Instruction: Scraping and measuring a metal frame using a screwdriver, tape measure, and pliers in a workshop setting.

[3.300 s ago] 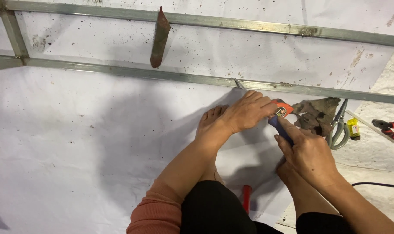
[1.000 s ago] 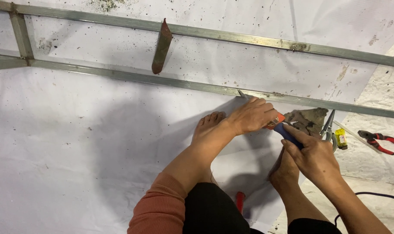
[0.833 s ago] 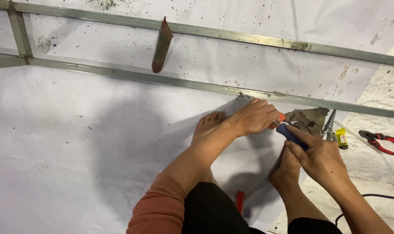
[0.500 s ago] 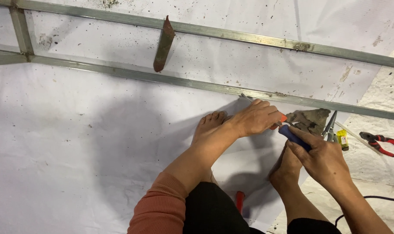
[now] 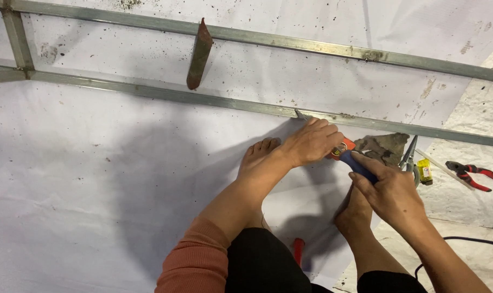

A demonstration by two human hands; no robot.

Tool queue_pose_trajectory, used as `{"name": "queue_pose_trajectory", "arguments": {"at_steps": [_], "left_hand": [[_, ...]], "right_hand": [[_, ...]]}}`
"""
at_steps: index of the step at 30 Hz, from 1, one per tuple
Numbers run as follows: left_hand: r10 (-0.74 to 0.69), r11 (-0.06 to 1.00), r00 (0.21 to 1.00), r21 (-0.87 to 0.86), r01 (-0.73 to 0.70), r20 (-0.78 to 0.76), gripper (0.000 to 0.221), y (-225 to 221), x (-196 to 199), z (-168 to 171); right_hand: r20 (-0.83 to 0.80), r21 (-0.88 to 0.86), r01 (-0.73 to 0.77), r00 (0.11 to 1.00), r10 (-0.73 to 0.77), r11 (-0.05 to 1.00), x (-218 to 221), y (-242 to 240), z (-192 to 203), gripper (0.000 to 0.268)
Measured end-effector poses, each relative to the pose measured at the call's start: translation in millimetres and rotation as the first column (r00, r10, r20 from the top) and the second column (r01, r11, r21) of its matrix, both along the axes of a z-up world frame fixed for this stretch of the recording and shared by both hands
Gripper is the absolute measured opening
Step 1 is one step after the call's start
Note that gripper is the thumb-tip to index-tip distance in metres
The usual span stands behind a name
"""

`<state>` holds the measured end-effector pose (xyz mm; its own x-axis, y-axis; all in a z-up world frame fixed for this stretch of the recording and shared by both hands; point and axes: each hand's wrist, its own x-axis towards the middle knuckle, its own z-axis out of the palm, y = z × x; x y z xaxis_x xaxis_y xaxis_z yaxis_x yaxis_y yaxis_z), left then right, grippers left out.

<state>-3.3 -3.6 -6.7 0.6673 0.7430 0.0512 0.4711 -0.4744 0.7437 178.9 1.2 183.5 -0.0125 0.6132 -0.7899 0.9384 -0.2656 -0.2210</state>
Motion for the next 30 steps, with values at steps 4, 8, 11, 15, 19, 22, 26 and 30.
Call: {"name": "queue_pose_trajectory", "arguments": {"at_steps": [4, 8, 11, 15, 19, 22, 26, 30], "left_hand": [[0.056, 0.998, 0.996, 0.022, -0.057, 0.066, 0.008, -7, 0, 3], [0.092, 0.992, 0.993, 0.075, -0.098, 0.079, 0.013, -4, -11, 8], [0.056, 0.996, 0.998, -0.076, -0.053, 0.038, 0.008, -12, -2, 14], [0.082, 0.994, 0.996, 0.066, -0.085, 0.043, 0.008, -3, -10, 10], [0.06, 0.995, 0.995, -0.083, -0.053, 0.075, 0.008, -3, 5, 15], [0.032, 0.996, 0.998, -0.083, -0.027, 0.059, 0.006, 4, 12, 8], [0.053, 0.999, 0.997, 0.007, -0.054, 0.048, 0.007, 4, 9, -2], [0.013, 0.985, 0.997, -0.172, 0.0, 0.08, 0.014, 4, 19, 12]], "right_hand": [[0.003, 0.032, -0.031, 1.0, 0.031, 0.999, 5, -4, -2, 0.05], [-0.037, 0.009, -0.034, 0.999, 0.035, 0.999, 1, -5, -8, 0.05], [-0.058, 0.035, -0.052, 0.997, 0.054, 0.998, 14, -4, -4, 0.05], [-0.109, 0.142, -0.065, 0.991, 0.081, 0.988, 9, -8, -17, 0.049], [0.031, -0.027, 0.005, 1.0, -0.004, 1.0, 10, 8, 7, 0.048], [0.101, -0.082, 0.14, 0.986, -0.131, 0.987, 4, 15, 12, 0.048], [-0.024, -0.01, 0.111, 0.994, -0.111, 0.994, 9, 6, 0, 0.052], [0.064, -0.075, 0.127, 0.99, -0.122, 0.989, 16, 18, 13, 0.051]]}}
